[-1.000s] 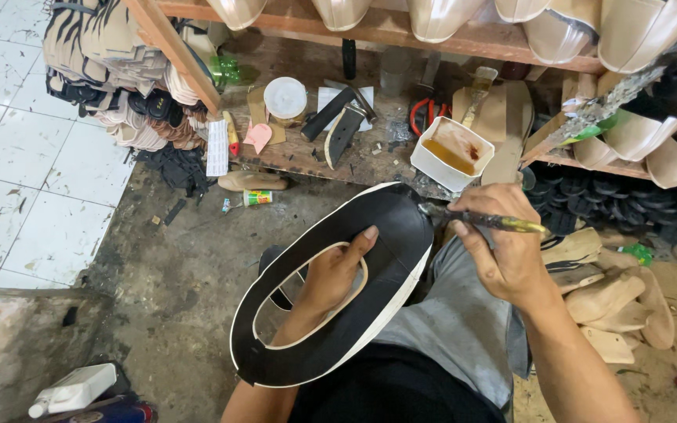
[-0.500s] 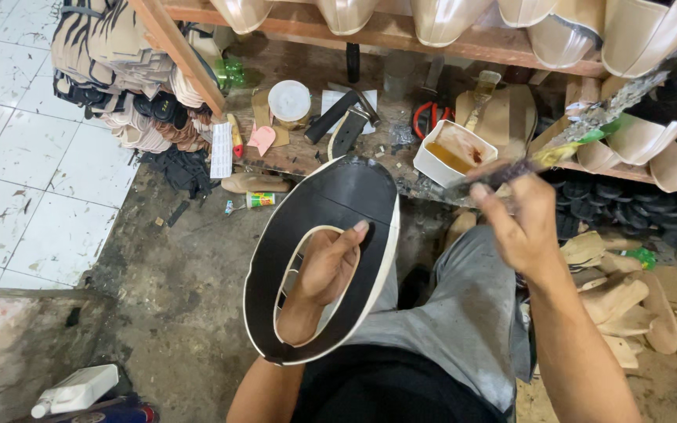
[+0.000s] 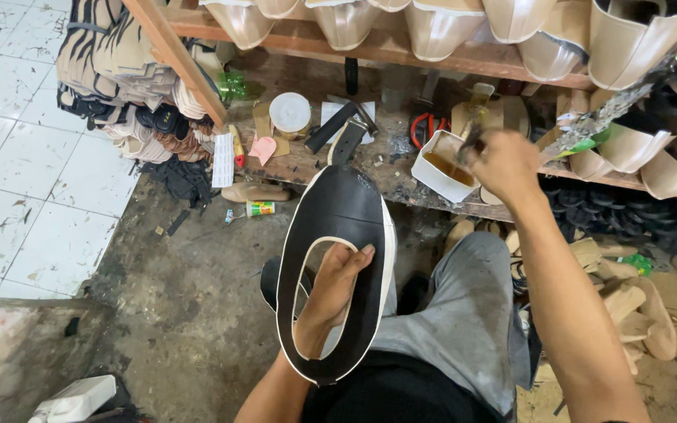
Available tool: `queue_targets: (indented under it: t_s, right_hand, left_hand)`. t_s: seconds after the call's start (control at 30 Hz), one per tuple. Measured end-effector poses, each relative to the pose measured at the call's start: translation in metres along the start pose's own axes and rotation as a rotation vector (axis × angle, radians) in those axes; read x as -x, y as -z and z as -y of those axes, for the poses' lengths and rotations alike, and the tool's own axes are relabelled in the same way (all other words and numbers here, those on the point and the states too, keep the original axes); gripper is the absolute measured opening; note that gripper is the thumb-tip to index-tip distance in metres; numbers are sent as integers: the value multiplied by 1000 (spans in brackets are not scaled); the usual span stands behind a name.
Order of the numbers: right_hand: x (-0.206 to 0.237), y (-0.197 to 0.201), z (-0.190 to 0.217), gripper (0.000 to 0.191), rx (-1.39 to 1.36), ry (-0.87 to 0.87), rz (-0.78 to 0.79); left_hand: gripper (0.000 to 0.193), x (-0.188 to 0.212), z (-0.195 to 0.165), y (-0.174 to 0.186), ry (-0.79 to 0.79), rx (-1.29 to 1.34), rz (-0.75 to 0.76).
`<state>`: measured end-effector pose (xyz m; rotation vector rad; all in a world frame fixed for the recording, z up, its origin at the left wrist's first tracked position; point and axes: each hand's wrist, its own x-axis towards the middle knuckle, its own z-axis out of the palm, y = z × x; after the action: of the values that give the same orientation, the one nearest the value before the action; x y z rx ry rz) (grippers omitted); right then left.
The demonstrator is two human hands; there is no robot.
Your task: The person applies glue to the edges of black shoe sole parts using a brush, then places the parts on a shelf. The person repeats this process for several parts.
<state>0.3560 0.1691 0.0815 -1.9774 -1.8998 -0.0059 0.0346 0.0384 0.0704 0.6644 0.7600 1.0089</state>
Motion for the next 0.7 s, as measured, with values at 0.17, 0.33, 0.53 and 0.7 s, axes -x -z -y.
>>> queue_targets:
  t_s: [0.17,0.33,0.53,0.7]
  right_hand:
    - [55,73,36,21,-70,50,51]
    - [117,85,88,19,-1033,-76,-205]
    - [126,88,88,15,-812,154,-320]
    - [122,89,84,16,-734,147,-254]
  left_hand:
    - [26,-9,7,-4,-114,-363,7]
    - [26,-13,17,-23,-75,-325,59]
    - [25,-10,5,-34,-57,-350,149]
    - [30,-5,7,-40,-77,-422,144]
